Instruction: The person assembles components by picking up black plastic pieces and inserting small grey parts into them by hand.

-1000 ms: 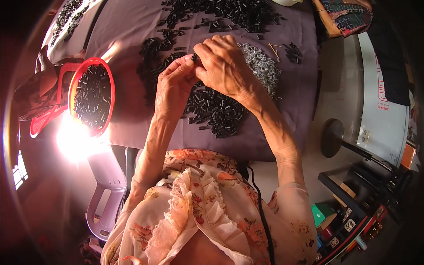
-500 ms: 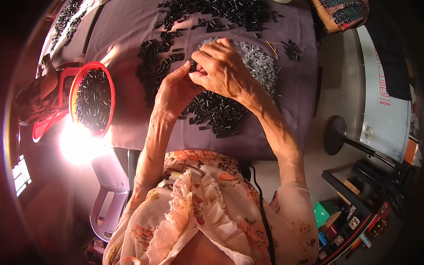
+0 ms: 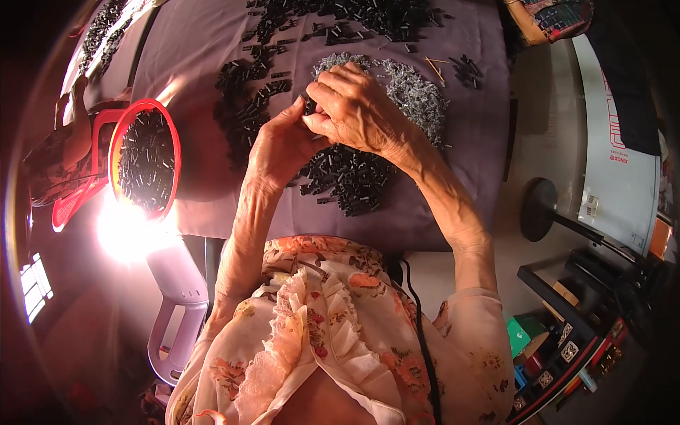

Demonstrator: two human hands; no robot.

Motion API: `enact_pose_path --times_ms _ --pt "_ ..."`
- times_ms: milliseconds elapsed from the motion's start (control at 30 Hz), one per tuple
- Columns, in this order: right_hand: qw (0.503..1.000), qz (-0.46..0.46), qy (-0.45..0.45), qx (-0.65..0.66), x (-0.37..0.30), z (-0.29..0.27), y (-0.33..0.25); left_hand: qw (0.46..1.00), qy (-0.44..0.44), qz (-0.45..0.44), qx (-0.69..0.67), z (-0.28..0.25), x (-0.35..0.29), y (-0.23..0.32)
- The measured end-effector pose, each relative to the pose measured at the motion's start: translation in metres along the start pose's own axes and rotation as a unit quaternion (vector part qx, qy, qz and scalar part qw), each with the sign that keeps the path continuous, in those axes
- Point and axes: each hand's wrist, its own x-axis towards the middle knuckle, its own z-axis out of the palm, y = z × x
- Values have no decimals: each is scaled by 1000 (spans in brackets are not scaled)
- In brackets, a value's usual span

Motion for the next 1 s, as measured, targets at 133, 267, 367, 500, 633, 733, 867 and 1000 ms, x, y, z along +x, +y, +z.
enact_pose_path --times_ms 133,267,367,500,633,733,867,1000 --pt "1000 10 -17 -2 -1 -3 -5 1000 7 -11 10 -3 2 -1" --pt "1000 21 -15 -13 -1 -6 -5 1000 17 -6 4 1 3 -1" --pt "1000 17 -11 -23 -2 -7 -3 1000 18 -8 11 2 2 1" --pt "1000 10 -22 -16 -3 -5 0 1000 11 -7 13 2 3 -1" --pt "1000 4 -27 -13 -2 -5 -1 1000 10 5 12 4 3 -1" --pt "1000 -12 -15 -11 -2 -3 1 1000 24 3 2 6 3 -1" --pt "999 -37 -4 7 -5 -2 6 1000 -2 1 -17 3 4 -3" --pt "997 -72 11 1 -5 1 8 1000 -5 -7 -20 1 7 -4"
